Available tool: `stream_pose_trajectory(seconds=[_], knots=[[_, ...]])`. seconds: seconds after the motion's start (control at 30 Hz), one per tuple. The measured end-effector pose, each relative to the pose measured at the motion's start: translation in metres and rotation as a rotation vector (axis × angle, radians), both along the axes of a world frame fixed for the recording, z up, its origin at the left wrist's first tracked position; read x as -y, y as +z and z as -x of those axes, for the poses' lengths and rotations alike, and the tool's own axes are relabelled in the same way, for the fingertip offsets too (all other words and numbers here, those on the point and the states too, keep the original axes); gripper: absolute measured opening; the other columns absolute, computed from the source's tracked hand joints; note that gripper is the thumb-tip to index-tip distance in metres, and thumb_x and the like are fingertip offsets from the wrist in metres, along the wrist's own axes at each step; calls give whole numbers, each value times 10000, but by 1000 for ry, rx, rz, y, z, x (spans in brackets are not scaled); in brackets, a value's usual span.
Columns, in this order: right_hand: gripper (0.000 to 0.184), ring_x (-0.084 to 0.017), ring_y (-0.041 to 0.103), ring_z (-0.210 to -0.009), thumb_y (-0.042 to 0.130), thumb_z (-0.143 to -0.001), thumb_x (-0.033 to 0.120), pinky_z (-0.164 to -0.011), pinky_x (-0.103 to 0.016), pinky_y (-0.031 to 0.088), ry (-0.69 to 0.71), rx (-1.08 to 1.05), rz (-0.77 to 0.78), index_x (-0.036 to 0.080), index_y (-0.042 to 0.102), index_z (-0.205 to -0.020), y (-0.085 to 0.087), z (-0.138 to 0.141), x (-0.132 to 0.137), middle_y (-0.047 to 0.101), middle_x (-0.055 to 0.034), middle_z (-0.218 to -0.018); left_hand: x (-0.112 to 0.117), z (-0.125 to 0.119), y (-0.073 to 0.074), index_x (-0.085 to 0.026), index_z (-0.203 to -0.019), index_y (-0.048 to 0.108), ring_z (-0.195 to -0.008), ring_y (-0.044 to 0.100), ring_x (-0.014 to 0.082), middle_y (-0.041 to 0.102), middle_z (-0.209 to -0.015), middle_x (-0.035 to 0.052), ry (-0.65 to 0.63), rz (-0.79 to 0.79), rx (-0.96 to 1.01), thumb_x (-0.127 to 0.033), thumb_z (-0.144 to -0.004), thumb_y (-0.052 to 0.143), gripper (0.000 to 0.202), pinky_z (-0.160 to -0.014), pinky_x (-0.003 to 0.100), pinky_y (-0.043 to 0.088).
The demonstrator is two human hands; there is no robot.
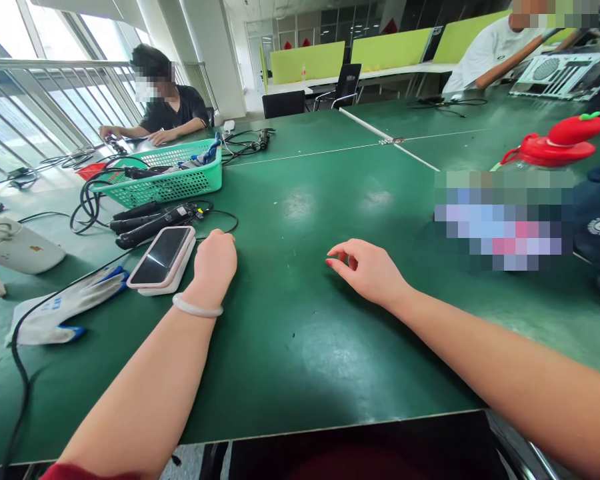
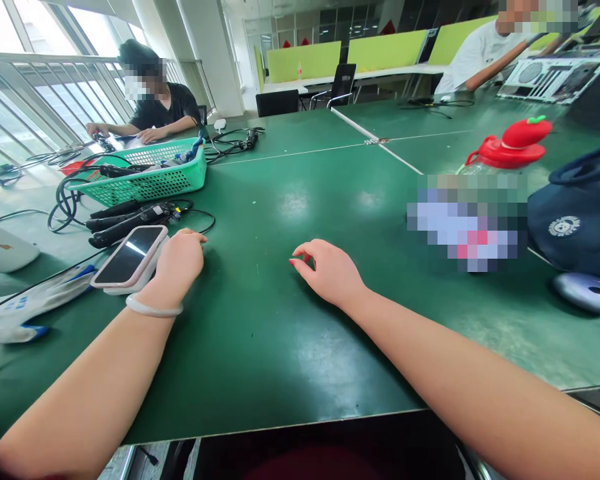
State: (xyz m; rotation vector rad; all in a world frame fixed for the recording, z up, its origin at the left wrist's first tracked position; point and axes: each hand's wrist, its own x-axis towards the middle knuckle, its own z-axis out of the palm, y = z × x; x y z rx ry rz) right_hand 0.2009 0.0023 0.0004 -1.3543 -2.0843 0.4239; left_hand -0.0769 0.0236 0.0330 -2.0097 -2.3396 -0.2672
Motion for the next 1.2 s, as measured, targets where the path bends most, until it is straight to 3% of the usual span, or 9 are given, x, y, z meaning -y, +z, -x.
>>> stream_pose_trajectory(seconds=[0.27, 0.4, 0.53, 0.67, 0.77, 0.97, 1.07, 1.2], knots=[[191, -121, 500, -596, 535, -851, 349, -590, -275, 408, -5, -10, 22, 208, 660, -883, 2, 1, 0, 620, -17, -780, -7, 13, -6, -118, -1007, 705, -955, 618, 341, 692, -970, 177, 50, -49, -142, -155, -819, 480, 296, -781, 413, 478], [198, -125, 500, -594, 526, -854, 358, -591, -281, 409, -2, -2, 23, 209, 655, -877, 1, 1, -1, 615, -17, -769, -10, 17, -11, -144, -1024, 711, -983, 596, 338, 700, -957, 179, 38, -117, -91, -241, -846, 463, 320, -820, 430, 452], [194, -123, 501, -596, 528, -851, 348, -594, -279, 414, 0, -11, 31, 208, 657, -886, 0, 1, -1, 614, -15, -770, -20, 26, -19, -124, -1013, 706, -1023, 587, 303, 693, -1027, 171, 54, -145, 144, -223, -853, 415, 346, -911, 415, 411], [193, -123, 502, -593, 517, -858, 334, -587, -278, 413, 9, -19, 14, 205, 659, -878, -1, 1, -1, 608, -16, -754, -30, 31, -29, -152, -1078, 676, -930, 619, 253, 698, -1020, 119, 97, -109, 489, -234, -859, 401, 361, -831, 365, 450], [177, -123, 506, -599, 521, -860, 311, -599, -276, 418, 40, -20, 11, 204, 661, -883, -3, 3, -1, 607, -11, -745, -29, 15, -34, -181, -1083, 677, -895, 619, 202, 700, -997, 76, 5, -88, 552, -245, -864, 422, 342, -825, 313, 451], [202, -135, 546, -687, 616, -818, 248, -679, -293, 461, 151, 37, 16, 190, 673, -1003, -11, 8, -3, 631, -35, -887, 7, -54, -21, -180, -1135, 642, -871, 608, 151, 681, -994, 65, -459, 147, 969, -306, -886, 448, 340, -828, 294, 459], [273, -147, 571, -745, 639, -812, 245, -720, -306, 482, 178, 73, 33, 182, 671, -1076, -15, 8, -4, 636, -50, -986, 22, -71, -11, -169, -1135, 630, -929, 613, 159, 690, -1006, 72, -555, 173, 1041, -326, -872, 502, 332, -872, 300, 452], [281, -160, 600, -824, 621, -830, 227, -786, -312, 496, 193, 87, 55, 184, 673, -1103, -18, 8, -5, 642, -55, -1042, 22, -69, -11, -168, -1134, 618, -918, 613, 158, 699, -1027, 77, -536, 138, 1032, -334, -869, 511, 330, -851, 302, 457]])
